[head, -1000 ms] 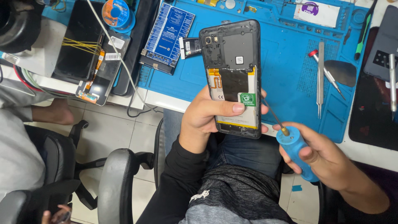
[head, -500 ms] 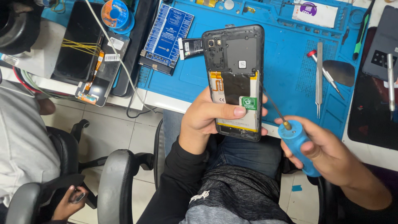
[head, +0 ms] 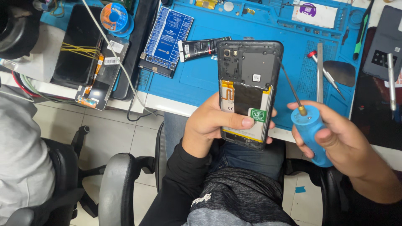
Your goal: The person applies adhesive from a tube onto the back cover of a smartphone, presses the cover onto the phone body, and presses the edges to seal it. They then hold the phone with its back panel removed and use a cordless electric screwdriver on the exposed interior.
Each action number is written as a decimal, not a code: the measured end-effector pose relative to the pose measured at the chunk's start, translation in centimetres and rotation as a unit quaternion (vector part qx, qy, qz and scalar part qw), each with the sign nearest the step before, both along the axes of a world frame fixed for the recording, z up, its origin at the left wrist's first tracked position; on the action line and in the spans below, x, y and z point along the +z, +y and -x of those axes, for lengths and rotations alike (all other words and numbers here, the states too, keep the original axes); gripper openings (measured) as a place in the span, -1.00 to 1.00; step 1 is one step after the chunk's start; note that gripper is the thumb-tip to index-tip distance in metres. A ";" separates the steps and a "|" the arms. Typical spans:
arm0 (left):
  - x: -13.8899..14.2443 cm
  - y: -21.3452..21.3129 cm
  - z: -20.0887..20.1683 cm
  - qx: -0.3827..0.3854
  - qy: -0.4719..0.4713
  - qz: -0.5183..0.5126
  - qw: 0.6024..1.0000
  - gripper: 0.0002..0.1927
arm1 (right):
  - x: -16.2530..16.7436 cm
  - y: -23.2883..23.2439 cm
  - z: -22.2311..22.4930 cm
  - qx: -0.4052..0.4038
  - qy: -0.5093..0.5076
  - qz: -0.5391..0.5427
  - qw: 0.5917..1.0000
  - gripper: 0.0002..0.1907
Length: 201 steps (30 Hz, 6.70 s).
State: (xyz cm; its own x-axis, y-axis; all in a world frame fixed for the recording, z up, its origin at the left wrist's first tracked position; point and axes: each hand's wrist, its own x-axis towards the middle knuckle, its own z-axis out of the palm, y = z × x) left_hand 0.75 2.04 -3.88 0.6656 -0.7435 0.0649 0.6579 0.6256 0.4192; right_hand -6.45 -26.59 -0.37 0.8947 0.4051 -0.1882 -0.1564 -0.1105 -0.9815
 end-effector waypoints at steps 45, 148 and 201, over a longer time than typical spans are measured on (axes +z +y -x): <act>0.2 0.1 -0.2 0.038 -0.149 -0.198 0.968 -0.43 | 0.9 -2.4 -0.4 0.006 -0.047 0.123 0.991 -0.18; 0.5 -3.4 1.1 0.259 -0.150 0.017 0.954 -0.30 | 0.6 3.0 0.8 -0.101 -0.031 -0.204 0.973 -0.33; 0.7 -3.5 1.8 0.240 -0.126 0.047 0.962 -0.36 | -1.7 3.3 4.0 -0.028 0.048 -0.113 0.992 -0.27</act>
